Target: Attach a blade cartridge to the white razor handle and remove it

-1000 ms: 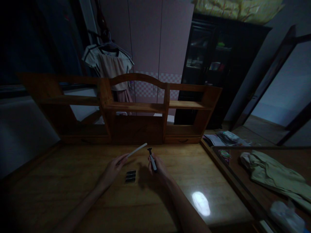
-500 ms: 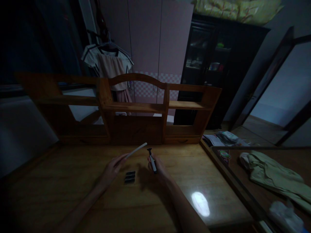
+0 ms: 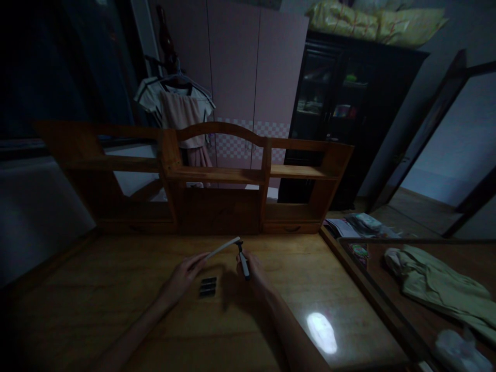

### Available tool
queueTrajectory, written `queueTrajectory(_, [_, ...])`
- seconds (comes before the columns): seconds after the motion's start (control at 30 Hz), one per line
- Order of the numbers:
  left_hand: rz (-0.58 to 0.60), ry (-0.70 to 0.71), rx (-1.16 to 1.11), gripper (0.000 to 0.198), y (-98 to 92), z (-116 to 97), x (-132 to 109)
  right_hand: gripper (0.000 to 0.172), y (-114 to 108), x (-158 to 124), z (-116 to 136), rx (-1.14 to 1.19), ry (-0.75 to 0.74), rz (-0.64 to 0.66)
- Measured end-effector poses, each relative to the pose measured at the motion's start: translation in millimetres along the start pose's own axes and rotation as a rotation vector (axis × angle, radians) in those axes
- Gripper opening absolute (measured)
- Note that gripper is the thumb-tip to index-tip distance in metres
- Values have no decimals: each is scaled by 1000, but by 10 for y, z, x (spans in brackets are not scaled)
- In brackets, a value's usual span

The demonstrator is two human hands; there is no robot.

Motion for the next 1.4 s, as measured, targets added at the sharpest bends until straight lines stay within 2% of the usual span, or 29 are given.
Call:
queueTrajectory(0.17, [-46,-31,-50,35,-58,97,24,38,-8,27,-22,-9,7,-1])
queueTrajectory(0.4, [29,37,59,33,47,-17,-14,42,18,-23,53,-70,-17,24])
queueTrajectory(0.67, [-93,17,69,33,-112,-23,-2,45,3,-30,40,-85,-31,26])
queueTrajectory(0.83, [-38,81,58,33,-79,-118,-18,44,0,-29,38,-84,-17,19])
queueTrajectory(0.97, [-45,36,100,32,-88,-85,-9,42,2,-50,69,-64,-28,-5])
queueTrajectory(1.07, [-64,19,9,33,-110,-71,2,44,0,-57,72,-73,-24,-5])
queueTrajectory(1.17, [-10,40,-91,33,-55,-99,6,45,-3,-49,63,-103,-30,13])
queueTrajectory(1.4, [-27,-49,-92,33,-68,23,19,41,-11,-40,73,-85,-47,2])
Point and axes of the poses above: each hand's wrist, its own x-axis towards the middle knuckle, its own y-axis out of the palm, z = x × y, the point moved 8 cm from there along x, towards the middle knuckle, and after that the axes turned 2 degrees about -z, right-handed, at the moved point
